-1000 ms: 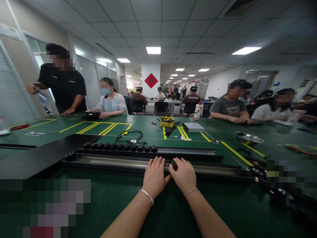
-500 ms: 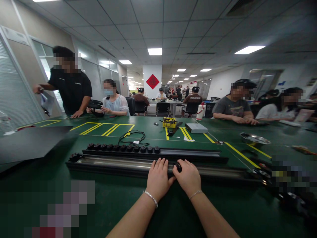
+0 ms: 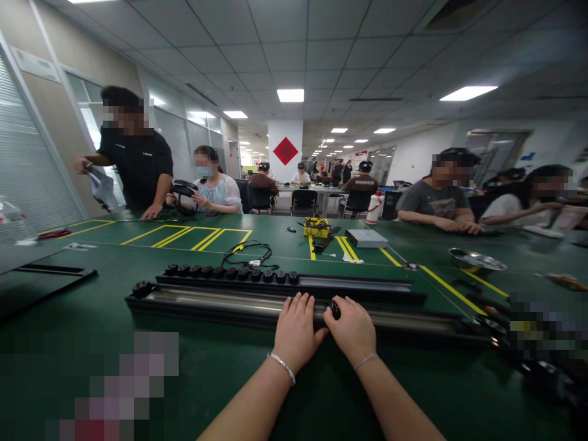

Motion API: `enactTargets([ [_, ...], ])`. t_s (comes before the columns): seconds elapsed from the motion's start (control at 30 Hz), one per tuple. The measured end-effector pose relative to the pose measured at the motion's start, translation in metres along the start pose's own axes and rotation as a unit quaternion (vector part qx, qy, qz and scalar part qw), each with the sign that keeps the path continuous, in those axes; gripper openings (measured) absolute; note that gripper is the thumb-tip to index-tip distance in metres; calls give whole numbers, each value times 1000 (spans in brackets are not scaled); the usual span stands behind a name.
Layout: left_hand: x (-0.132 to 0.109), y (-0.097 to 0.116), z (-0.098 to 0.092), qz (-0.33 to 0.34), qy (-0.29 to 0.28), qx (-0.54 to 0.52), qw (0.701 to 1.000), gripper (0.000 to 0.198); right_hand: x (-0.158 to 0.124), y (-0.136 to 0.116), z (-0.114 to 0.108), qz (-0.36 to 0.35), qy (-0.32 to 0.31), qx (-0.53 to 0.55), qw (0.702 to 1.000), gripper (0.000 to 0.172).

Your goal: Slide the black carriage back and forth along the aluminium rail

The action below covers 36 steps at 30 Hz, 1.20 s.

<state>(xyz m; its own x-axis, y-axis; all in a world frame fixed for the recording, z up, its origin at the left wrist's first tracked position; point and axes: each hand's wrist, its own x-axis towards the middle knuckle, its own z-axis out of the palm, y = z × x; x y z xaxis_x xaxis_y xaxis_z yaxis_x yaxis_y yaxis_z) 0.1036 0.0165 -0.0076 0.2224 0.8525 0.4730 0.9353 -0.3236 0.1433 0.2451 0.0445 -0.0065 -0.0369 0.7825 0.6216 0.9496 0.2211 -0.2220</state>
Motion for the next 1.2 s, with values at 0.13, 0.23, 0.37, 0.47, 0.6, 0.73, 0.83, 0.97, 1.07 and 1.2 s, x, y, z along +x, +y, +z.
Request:
enactTargets([
  [0.13,0,0,0,0,4,0,1000,64,0,-1,-1,4,-6,-1,1000,32],
  [0.23,0,0,-1,2,3,-1,1000,64,0,-3,-4,12,-14,-1,1000,33],
  [0.37,-1,0,-2,2,11,-3,1000,60,-1,-3,-7,23,-18,-1,1000,31],
  [0.47,-2,-1,-2,4,13,-6,1000,56,-1,-3,-9,24,-23,4,999,31],
  [0.6,-1,-2,-1,6,17,-9,1000,56,0,-3,-11,25,-26,6,999,31],
  [0.73,0,-1,-1,8,17,-11,1000,56,0,-3,-9,21,-22,4,1000,31],
  [0.83,-1,-1,-3,7,9,-12,1000,56,1,-2,-7,20,-15,3,1000,31],
  [0.97,-1,0,-4,5,5,-9,1000,56,2,0,-6,18,-16,-1,1000,30],
  [1.07,-1,1,-6,5,-1,-11,1000,57,2,2,-6,15,-13,-5,1000,28],
  [1.2,0,1,-8,-1,-6,-15,1000,57,2,4,-6,13,-9,-1,1000,28],
])
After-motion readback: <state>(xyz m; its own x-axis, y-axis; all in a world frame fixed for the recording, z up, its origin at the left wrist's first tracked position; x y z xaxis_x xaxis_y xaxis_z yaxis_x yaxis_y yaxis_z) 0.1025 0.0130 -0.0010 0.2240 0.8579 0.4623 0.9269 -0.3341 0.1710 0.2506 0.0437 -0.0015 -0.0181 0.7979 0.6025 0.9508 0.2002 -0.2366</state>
